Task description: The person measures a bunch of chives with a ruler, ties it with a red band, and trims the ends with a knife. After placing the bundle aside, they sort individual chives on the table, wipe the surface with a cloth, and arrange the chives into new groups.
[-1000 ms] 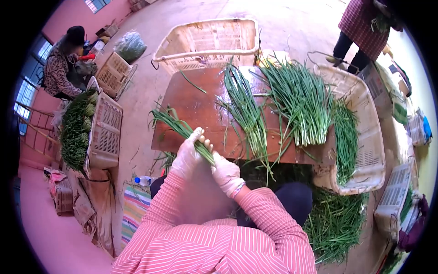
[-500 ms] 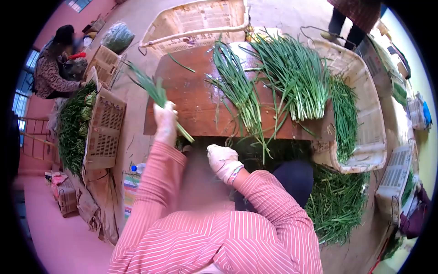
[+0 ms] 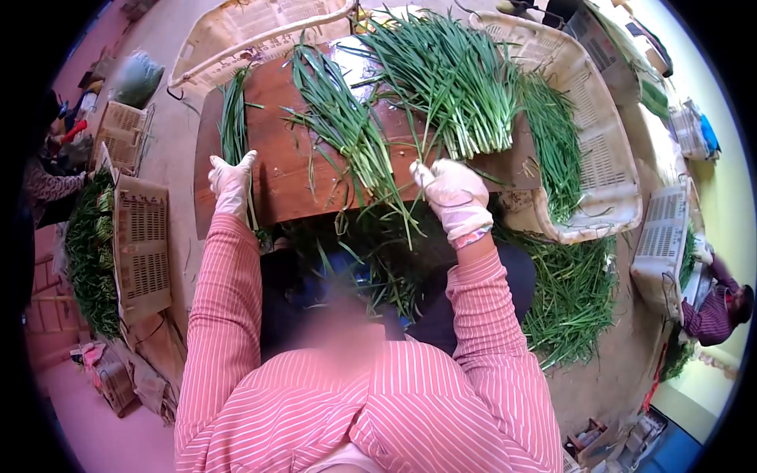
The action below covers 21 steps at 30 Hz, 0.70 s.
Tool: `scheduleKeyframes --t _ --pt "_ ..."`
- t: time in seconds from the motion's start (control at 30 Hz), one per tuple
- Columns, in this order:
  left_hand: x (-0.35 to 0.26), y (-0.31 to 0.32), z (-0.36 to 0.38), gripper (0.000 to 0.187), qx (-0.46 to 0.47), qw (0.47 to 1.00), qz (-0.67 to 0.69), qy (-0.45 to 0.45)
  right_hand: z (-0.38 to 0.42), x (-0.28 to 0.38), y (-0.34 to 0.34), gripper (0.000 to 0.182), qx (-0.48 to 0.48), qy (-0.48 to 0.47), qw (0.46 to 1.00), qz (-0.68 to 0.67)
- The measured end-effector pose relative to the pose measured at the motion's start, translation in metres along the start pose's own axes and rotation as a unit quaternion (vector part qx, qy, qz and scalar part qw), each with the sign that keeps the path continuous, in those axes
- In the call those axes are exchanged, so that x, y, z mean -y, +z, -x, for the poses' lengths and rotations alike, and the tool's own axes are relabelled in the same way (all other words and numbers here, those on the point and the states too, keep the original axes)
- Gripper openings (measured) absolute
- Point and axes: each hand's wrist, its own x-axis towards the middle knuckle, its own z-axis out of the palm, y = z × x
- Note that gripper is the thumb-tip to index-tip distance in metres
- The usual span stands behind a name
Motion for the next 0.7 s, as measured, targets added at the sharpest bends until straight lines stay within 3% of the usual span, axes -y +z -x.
scheduleKeyframes --t 0.07,0.13,0.2,0.27,0.3,0.33,0.37,0.4,0.53,0.57,0.67,0.7 --pt "0.002 0.000 0.002 0.099 -0.045 0.996 0.006 0.071 0.019 0.001 -0.004 0.063 0.031 0.015 0.988 0.151" --pt "0.002 0.003 0.005 0.084 -0.094 0.980 0.045 0.169 0.018 -0.015 0.014 0.067 0.096 -0.019 0.987 0.130" --pt "0.003 0.022 0.007 0.070 -0.128 0.927 0.194 0.296 0.022 -0.005 0.020 0.076 0.148 0.028 0.967 0.208" --pt "-0.025 0.004 0.065 0.052 -0.048 0.904 0.309 0.293 0.021 -0.003 0.034 0.073 0.176 0.002 0.968 0.176" --pt "-0.035 0.008 0.085 0.047 0.018 0.843 0.421 0.334 0.012 -0.021 0.055 0.056 0.185 -0.026 0.978 0.091" --pt "-0.036 0.013 0.098 0.045 0.014 0.861 0.334 0.384 0.008 -0.040 0.078 0.034 0.265 0.068 0.937 -0.218" --pt "-0.045 0.008 0.117 0.045 -0.028 0.818 0.294 0.493 0.015 -0.039 0.071 0.026 0.263 0.048 0.914 -0.307" --pt "-0.053 0.000 0.135 0.048 0.006 0.792 0.264 0.550 0.025 -0.035 0.061 0.018 0.261 0.028 0.882 -0.391" --pt "-0.054 0.045 0.149 0.052 0.074 0.783 0.131 0.603 0.065 -0.051 -0.006 0.020 0.214 -0.019 0.874 -0.437" --pt "-0.052 0.051 0.147 0.053 0.092 0.793 0.104 0.593 0.075 -0.055 -0.031 0.022 0.199 -0.009 0.913 -0.355" --pt "-0.048 0.053 0.139 0.053 0.109 0.789 0.074 0.600 0.116 -0.083 -0.092 0.024 0.110 -0.013 0.933 -0.342" --pt "-0.045 0.049 0.137 0.051 0.115 0.789 0.094 0.596 0.124 -0.099 -0.112 0.025 0.133 0.006 0.945 -0.297"
